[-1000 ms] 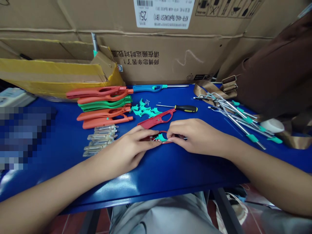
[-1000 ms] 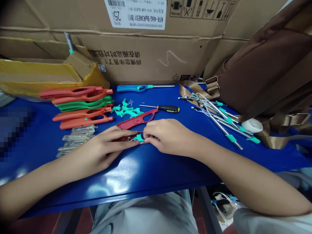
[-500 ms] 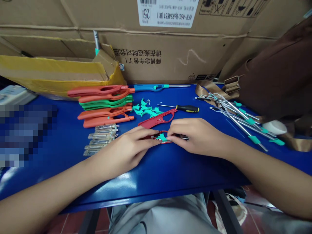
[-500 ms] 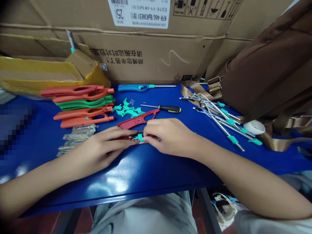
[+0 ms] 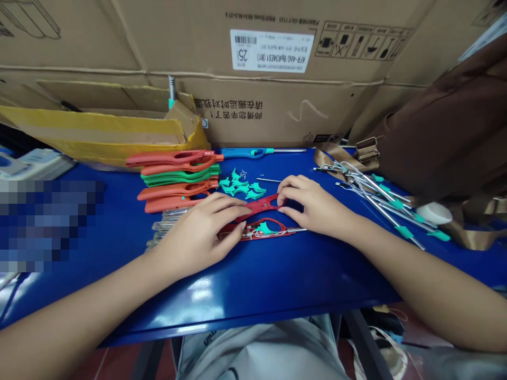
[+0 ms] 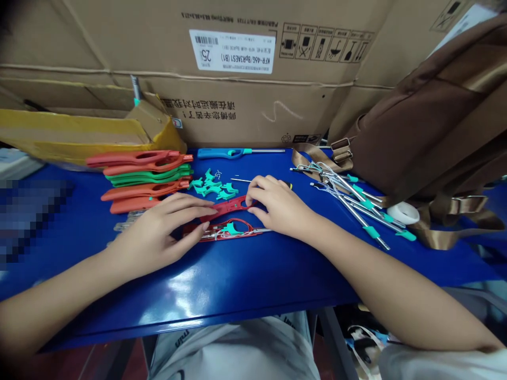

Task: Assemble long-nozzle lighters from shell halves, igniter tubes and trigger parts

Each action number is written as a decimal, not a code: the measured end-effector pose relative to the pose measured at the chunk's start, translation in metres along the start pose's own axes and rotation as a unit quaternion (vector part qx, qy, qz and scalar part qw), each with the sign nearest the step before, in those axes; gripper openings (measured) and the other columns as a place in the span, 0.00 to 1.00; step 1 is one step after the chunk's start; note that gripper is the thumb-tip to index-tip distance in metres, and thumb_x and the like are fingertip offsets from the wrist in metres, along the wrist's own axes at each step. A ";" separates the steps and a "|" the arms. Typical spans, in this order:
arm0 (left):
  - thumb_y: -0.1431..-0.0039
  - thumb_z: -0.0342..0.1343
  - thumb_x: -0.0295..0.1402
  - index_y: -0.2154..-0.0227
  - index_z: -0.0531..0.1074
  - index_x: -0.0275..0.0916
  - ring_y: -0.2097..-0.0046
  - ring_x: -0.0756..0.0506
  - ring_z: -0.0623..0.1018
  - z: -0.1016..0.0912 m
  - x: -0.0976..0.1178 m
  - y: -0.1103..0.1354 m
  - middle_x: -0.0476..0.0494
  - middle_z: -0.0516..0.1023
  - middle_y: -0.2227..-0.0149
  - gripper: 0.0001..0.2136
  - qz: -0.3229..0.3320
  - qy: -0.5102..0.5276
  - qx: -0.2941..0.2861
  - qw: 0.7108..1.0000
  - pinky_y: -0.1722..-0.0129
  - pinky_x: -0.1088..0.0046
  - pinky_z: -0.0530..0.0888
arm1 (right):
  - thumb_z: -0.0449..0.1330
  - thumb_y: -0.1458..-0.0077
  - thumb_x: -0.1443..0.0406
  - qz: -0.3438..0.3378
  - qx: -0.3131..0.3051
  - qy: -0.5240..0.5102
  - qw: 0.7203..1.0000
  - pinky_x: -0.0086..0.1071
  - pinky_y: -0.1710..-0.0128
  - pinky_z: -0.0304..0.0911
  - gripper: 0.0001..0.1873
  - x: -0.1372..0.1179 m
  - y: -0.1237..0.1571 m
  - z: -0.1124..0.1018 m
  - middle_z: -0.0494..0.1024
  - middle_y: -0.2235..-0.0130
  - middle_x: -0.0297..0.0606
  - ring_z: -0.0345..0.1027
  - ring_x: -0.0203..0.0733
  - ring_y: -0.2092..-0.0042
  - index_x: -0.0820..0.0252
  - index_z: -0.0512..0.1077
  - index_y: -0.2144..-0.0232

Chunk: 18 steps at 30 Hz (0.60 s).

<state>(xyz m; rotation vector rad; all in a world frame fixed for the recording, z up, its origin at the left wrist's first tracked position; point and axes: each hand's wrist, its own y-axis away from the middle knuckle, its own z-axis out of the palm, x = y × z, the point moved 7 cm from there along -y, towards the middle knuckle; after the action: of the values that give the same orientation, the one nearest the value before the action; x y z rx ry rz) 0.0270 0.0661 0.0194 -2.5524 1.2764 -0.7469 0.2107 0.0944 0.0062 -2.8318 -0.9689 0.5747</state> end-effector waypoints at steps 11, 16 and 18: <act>0.34 0.57 0.31 0.49 0.76 0.37 0.52 0.40 0.78 -0.007 0.005 0.004 0.38 0.80 0.51 0.12 0.071 -0.099 0.044 0.992 0.52 0.59 0.77 | 0.65 0.43 0.59 0.154 0.063 -0.412 0.896 0.32 0.66 0.69 0.10 0.001 0.001 0.004 0.78 0.68 0.35 0.72 0.36 0.68 0.61 0.72 0.66; 0.34 0.57 0.32 0.51 0.77 0.34 0.57 0.41 0.79 -0.007 0.007 0.003 0.38 0.81 0.55 0.12 0.079 -0.083 -0.007 0.993 0.58 0.64 0.77 | 0.66 0.45 0.58 0.178 0.012 -0.466 0.867 0.32 0.66 0.70 0.13 -0.001 0.002 0.017 0.79 0.66 0.38 0.73 0.37 0.67 0.61 0.75 0.63; 0.34 0.58 0.33 0.52 0.77 0.34 0.57 0.42 0.79 -0.008 0.006 0.002 0.39 0.81 0.56 0.12 0.062 -0.058 -0.034 0.996 0.58 0.65 0.77 | 0.64 0.43 0.58 0.151 -0.012 -0.426 0.892 0.33 0.66 0.70 0.14 -0.005 0.002 0.016 0.79 0.65 0.39 0.73 0.39 0.66 0.61 0.76 0.60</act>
<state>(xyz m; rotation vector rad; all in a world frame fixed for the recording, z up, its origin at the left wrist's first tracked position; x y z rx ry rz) 0.0241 0.0602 0.0278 -2.4989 1.4287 -0.5317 0.2026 0.0892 -0.0078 -2.7386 -0.5692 1.9488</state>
